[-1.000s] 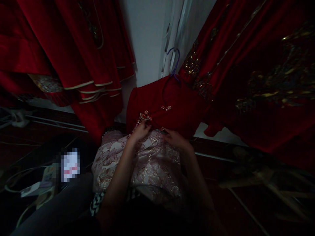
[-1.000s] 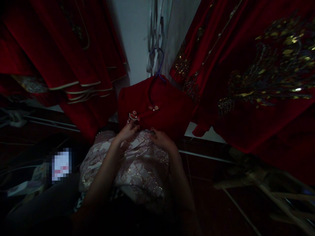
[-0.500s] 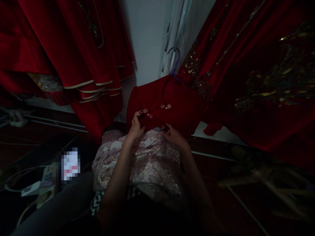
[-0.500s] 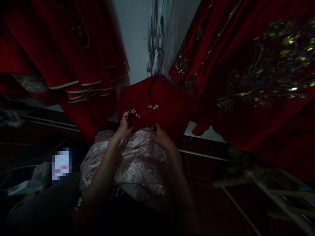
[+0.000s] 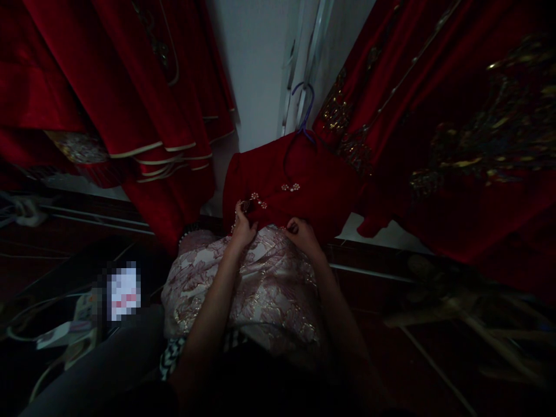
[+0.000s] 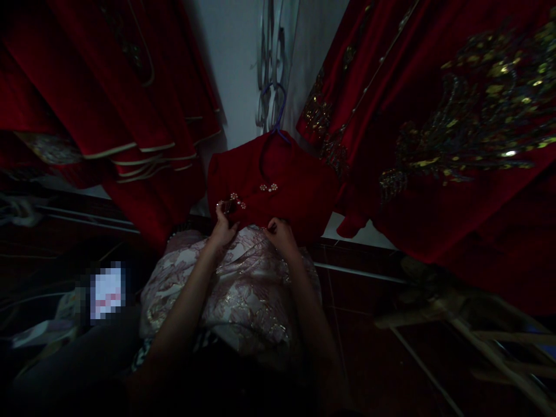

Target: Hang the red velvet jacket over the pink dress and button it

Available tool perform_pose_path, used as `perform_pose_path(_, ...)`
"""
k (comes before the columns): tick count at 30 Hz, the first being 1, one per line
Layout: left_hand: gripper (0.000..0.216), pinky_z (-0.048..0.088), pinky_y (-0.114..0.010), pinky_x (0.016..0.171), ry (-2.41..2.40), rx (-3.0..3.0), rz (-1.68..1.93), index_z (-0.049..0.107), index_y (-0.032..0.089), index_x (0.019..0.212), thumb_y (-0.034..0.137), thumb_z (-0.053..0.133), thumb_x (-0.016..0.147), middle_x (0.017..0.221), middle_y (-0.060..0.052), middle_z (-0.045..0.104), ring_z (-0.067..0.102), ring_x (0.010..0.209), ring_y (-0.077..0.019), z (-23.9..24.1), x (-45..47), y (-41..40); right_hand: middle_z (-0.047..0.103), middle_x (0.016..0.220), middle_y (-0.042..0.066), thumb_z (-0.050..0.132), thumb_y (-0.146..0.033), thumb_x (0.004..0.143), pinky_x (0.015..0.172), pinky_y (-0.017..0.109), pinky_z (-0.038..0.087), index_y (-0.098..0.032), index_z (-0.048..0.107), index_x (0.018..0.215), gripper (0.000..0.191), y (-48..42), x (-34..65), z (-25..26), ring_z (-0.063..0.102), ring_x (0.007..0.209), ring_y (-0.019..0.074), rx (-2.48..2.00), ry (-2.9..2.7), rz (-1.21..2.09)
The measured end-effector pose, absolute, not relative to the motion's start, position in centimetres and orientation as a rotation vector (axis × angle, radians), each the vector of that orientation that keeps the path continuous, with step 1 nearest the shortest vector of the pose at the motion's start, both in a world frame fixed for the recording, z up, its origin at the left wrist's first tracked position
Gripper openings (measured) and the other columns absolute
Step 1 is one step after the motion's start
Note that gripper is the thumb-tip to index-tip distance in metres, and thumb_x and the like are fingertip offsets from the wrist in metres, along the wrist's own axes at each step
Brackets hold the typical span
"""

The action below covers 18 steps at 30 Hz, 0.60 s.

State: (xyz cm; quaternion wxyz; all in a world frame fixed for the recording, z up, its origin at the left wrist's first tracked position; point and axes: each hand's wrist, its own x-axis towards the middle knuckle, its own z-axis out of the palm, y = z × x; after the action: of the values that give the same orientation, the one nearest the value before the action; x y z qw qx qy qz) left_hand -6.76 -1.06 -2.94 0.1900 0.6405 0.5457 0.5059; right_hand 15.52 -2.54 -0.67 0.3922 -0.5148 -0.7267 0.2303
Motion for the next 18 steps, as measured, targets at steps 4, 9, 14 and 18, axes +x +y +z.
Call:
perform_pose_path(4,0.084,0.044,-0.045,0.1,1.676,1.69,1.33,0.014,0.016,0.145,0.017,0.061,0.076,0.133,-0.02,0.051,0.056,0.118,-0.0288,-2.3,-6.9,-1.5,0.063,0.068,-0.002,0.064,-0.027,0.072,0.062,0.023,0.045,-0.021,0.055,0.072,0.011,-2.3,15.5,-0.9,0.06,0.062,0.0124,-1.325,-1.799,0.613)
perform_pose_path(9,0.039,0.049,-0.032,0.083,1.8,1.608,1.634,0.05,0.021,0.116,0.021,0.059,0.078,0.099,-0.006,0.065,0.064,0.09,-0.0206,0.0,-6.9,-2.4,0.064,0.068,0.001,0.07,-0.037,0.069,0.059,0.025,0.047,-0.02,0.055,0.068,0.023,-2.4,15.5,0.3,0.062,0.062,0.0142,-1.291,-1.638,0.751)
perform_pose_path(14,0.024,0.044,-0.023,0.069,1.787,1.492,2.027,0.049,0.021,0.093,0.018,0.062,0.073,0.081,0.001,0.058,0.056,0.07,-0.0128,1.7,-4.6,-3.9,0.067,0.076,0.001,0.081,-0.036,0.058,0.067,0.026,0.052,-0.019,0.061,0.086,0.038,-3.6,15.5,3.4,0.063,0.069,0.0129,-1.061,-1.35,1.042)
perform_pose_path(18,0.018,0.042,-0.024,0.069,1.548,1.916,1.597,0.049,0.021,0.087,0.013,0.058,0.073,0.08,0.001,0.058,0.055,0.072,-0.0133,1.4,-2.4,-4.3,0.07,0.089,0.002,0.078,-0.035,0.065,0.068,0.024,0.053,-0.021,0.062,0.099,0.04,-5.3,15.3,5.8,0.064,0.074,0.0119,-0.902,-1.278,1.276)
